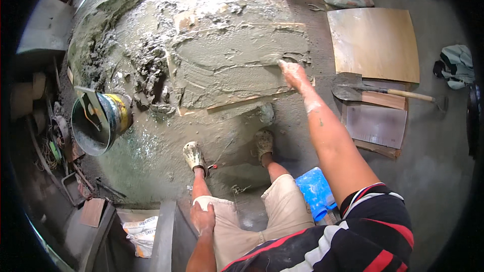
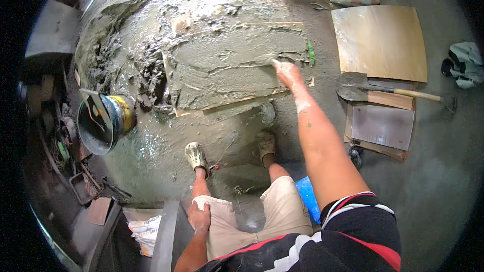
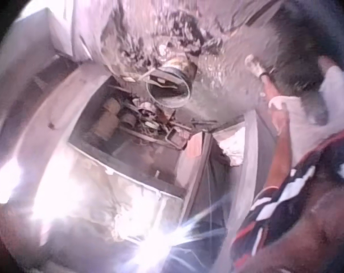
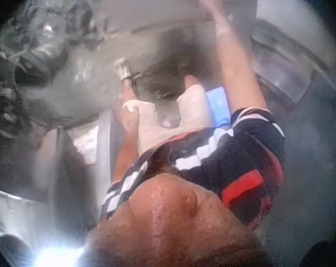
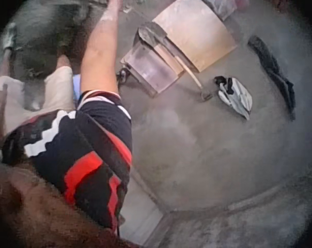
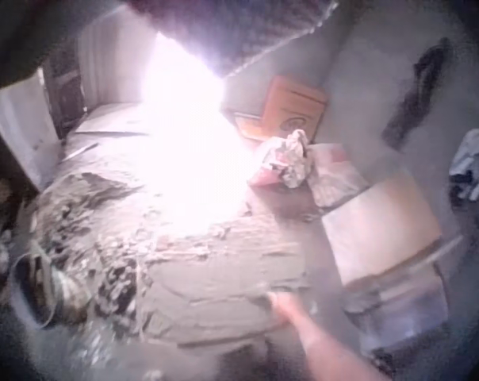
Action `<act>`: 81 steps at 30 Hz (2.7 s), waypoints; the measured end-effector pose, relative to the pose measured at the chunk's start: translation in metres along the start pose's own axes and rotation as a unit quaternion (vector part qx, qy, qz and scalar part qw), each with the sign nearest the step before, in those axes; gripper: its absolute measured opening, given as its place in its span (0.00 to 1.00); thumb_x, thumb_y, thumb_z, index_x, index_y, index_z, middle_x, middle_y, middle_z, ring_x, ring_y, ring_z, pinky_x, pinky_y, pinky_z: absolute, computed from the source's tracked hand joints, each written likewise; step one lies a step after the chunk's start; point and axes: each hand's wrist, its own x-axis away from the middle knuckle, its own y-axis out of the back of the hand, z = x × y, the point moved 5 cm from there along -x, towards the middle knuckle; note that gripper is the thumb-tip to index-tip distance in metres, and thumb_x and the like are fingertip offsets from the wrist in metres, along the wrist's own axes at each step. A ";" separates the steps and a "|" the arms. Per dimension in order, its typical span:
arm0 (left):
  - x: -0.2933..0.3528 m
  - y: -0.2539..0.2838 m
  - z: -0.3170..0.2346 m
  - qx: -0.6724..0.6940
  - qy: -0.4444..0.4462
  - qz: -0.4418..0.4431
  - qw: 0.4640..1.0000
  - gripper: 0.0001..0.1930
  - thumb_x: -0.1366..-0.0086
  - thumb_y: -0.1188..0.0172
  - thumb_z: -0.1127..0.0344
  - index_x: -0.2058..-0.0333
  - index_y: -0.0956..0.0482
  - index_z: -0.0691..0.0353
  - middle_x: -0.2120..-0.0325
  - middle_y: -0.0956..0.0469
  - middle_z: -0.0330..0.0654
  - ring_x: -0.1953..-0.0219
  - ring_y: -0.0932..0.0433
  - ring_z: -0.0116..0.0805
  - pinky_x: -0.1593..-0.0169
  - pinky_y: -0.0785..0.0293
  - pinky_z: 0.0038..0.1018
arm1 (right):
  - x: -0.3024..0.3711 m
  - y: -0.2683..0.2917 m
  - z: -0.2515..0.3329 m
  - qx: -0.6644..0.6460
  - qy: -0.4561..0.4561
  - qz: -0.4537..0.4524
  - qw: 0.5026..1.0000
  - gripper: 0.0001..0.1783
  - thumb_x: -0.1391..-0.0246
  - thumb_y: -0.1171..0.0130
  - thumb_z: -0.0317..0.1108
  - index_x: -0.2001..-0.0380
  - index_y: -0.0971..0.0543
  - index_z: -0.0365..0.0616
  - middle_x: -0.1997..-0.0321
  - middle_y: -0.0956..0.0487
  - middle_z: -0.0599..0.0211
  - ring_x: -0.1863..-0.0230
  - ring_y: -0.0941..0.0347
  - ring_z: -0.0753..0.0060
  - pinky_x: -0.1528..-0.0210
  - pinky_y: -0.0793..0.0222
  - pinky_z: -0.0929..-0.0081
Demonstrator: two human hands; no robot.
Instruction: The person applies mortar to the back of a tile using a trowel, wipes the tile with a sponge, and سپس spreads additional mortar onto the floor surface.
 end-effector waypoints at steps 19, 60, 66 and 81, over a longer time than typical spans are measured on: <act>0.002 -0.005 -0.029 -0.084 0.001 -0.010 0.996 0.37 0.37 0.40 0.43 0.38 0.30 0.67 0.42 0.27 0.56 0.37 0.33 0.54 0.36 0.36 0.50 | 0.092 -0.048 0.001 -0.480 -0.316 0.104 0.812 0.26 0.32 0.49 0.59 0.69 0.23 0.45 0.83 0.30 0.73 0.84 0.34 0.79 0.86 0.35 0.75; 0.010 -0.020 -0.054 -0.102 0.004 -0.013 0.995 0.39 0.37 0.41 0.44 0.36 0.33 0.68 0.42 0.27 0.56 0.36 0.34 0.54 0.37 0.35 0.51 | -0.005 0.102 -0.134 0.138 -0.069 -0.061 0.986 0.31 0.30 0.61 0.53 0.60 0.17 0.36 0.60 0.17 0.42 0.57 0.21 0.35 0.52 0.27 0.45; 0.013 -0.013 -0.039 -0.109 0.025 -0.024 0.993 0.39 0.37 0.41 0.44 0.36 0.33 0.68 0.42 0.27 0.56 0.36 0.33 0.54 0.37 0.35 0.51 | 0.019 0.080 -0.113 -0.190 -0.209 0.020 0.959 0.31 0.31 0.53 0.58 0.72 0.22 0.39 0.82 0.24 0.66 0.85 0.28 0.72 0.80 0.30 0.67; 0.001 0.005 -0.016 -0.085 0.027 -0.023 0.996 0.41 0.38 0.42 0.40 0.35 0.32 0.65 0.38 0.29 0.53 0.34 0.36 0.52 0.34 0.39 0.52 | 0.120 -0.073 0.014 -0.382 -0.270 0.118 0.876 0.30 0.33 0.52 0.63 0.73 0.25 0.46 0.84 0.28 0.72 0.89 0.34 0.77 0.87 0.39 0.73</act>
